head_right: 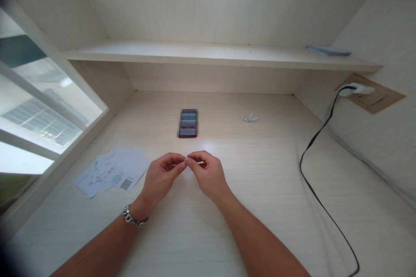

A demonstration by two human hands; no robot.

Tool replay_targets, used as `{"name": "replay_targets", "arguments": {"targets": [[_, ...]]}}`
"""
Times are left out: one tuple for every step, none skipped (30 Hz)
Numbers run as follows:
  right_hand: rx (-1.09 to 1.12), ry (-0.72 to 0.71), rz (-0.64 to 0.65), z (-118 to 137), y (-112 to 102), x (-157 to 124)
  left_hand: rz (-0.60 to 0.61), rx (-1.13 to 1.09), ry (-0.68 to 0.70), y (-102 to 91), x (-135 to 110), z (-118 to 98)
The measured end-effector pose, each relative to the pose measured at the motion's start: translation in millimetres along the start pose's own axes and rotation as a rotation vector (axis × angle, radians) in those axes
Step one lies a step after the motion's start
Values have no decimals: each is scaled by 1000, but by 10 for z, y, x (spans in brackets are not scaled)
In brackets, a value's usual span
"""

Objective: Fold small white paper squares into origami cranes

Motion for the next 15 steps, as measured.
{"name": "replay_targets", "arguments": {"targets": [[-8, -9, -2, -2, 0, 0, 2, 4, 3, 2, -2, 0], [-14, -19, -2, -4, 0, 1, 2, 8, 7, 4, -4, 0], [-18, -28, -1, -6, 1, 2, -2, 14, 13, 5, -5, 0], [-20, -36, -1, -8, 2, 5, -6, 20, 19, 5, -5, 1], [-20, -41, 0, -9, 3, 7, -10, 26, 24, 6, -6, 2], [-19, -44, 0, -10, 5, 9, -14, 30, 27, 6, -6, 2], [-18, -45, 2, -9, 6, 11, -19, 33, 30, 6, -7, 2], [-17, -43, 6, -8, 7, 13, -23, 33, 32, 7, -9, 1], [-14, -42, 10, -7, 8, 14, -26, 31, 33, 7, -11, -1], [-10, -41, 14, -5, 8, 14, -29, 29, 35, 8, -14, -5], [-5, -41, 18, -3, 8, 13, -31, 27, 38, 9, -16, -9], [-2, -41, 22, -3, 7, 13, -32, 25, 41, 9, -17, -14], [2, -37, 25, -4, 6, 12, -31, 24, 43, 9, -18, -20], [5, -31, 28, -7, 4, 12, -30, 25, 45, 9, -17, -24], [10, -21, 28, -11, 3, 12, -29, 27, 45, 9, -16, -28]]}}
Point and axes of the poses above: each hand's wrist, its own x-axis towards the middle knuckle, its own y-axis out of the palm, z = x × y, the point moved 1 cm from there along x, towards the middle knuckle, and after that the axes turned 11 degrees about y, right-handed, at the moved point
